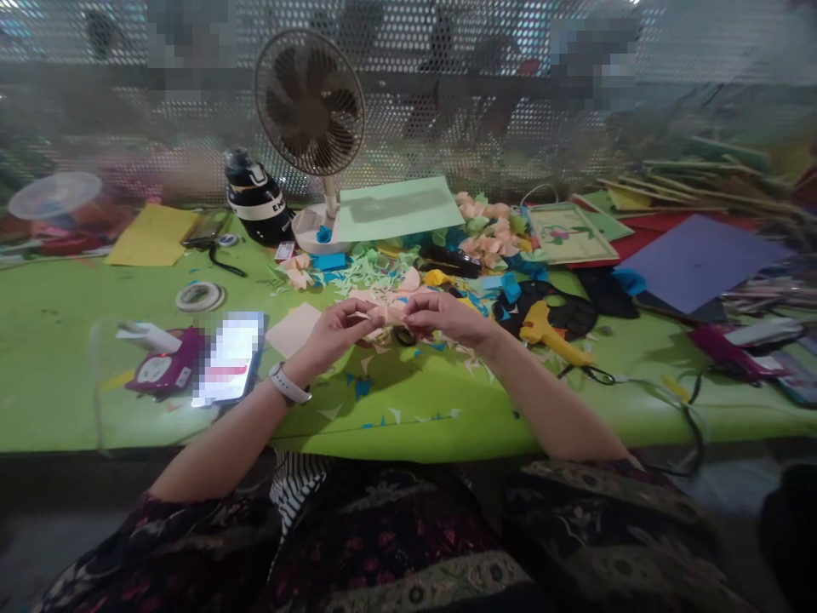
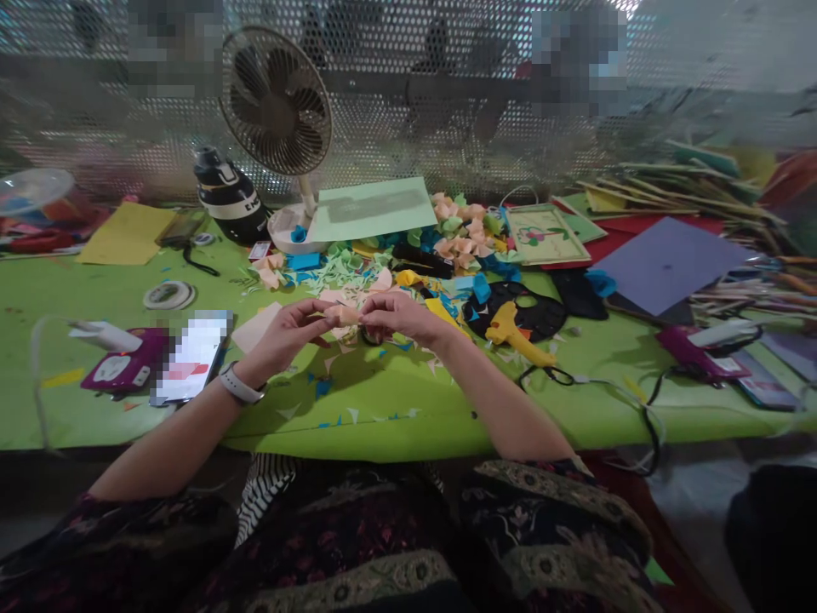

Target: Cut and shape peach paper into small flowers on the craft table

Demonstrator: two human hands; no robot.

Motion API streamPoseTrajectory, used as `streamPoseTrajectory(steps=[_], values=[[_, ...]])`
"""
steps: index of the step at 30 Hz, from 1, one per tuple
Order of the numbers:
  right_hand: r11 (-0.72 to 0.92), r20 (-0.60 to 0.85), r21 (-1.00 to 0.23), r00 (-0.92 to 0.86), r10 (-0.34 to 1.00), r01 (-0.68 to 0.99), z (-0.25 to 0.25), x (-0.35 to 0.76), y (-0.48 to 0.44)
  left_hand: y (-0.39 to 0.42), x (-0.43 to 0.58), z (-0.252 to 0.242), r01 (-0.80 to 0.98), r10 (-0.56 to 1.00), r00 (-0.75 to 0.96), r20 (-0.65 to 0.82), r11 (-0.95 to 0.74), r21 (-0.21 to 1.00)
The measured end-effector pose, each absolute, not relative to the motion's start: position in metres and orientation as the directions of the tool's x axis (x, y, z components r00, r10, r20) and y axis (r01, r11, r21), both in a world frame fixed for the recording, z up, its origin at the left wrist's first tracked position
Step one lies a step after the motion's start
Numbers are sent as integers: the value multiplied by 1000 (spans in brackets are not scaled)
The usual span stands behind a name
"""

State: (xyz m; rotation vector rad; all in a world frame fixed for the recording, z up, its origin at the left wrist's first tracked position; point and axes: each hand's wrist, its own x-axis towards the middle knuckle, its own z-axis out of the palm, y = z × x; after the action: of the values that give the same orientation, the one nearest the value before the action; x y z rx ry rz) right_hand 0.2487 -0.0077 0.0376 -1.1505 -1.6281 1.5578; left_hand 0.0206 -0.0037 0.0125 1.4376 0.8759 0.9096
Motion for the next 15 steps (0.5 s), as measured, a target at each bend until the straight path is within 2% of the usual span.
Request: streamPoseTrajectory(steps=[2, 5, 7, 9, 12, 15], values=[[2, -71, -980, -357, 931, 199, 47, 257, -8, -3, 20, 14, 23, 923, 381, 47, -60, 998], [125, 103, -972, -118, 988, 197, 67, 283, -8, -2, 18, 15, 23, 938, 338, 76, -89, 996], [167, 181, -969, 59, 982, 184, 80, 302, -9, -1, 18, 14, 28, 942, 323, 93, -107, 994], [179, 211, -965, 159, 964, 194, 91, 319, -11, -1, 18, 12, 37, 940, 327, 99, -118, 992], [176, 231, -949, 193, 954, 262, 99, 336, -20, 0, 19, 9, 52, 940, 318, 120, -144, 988], [128, 230, -876, 169, 959, 465, 98, 352, -35, 0, 20, 8, 67, 948, 268, 172, -196, 978]])
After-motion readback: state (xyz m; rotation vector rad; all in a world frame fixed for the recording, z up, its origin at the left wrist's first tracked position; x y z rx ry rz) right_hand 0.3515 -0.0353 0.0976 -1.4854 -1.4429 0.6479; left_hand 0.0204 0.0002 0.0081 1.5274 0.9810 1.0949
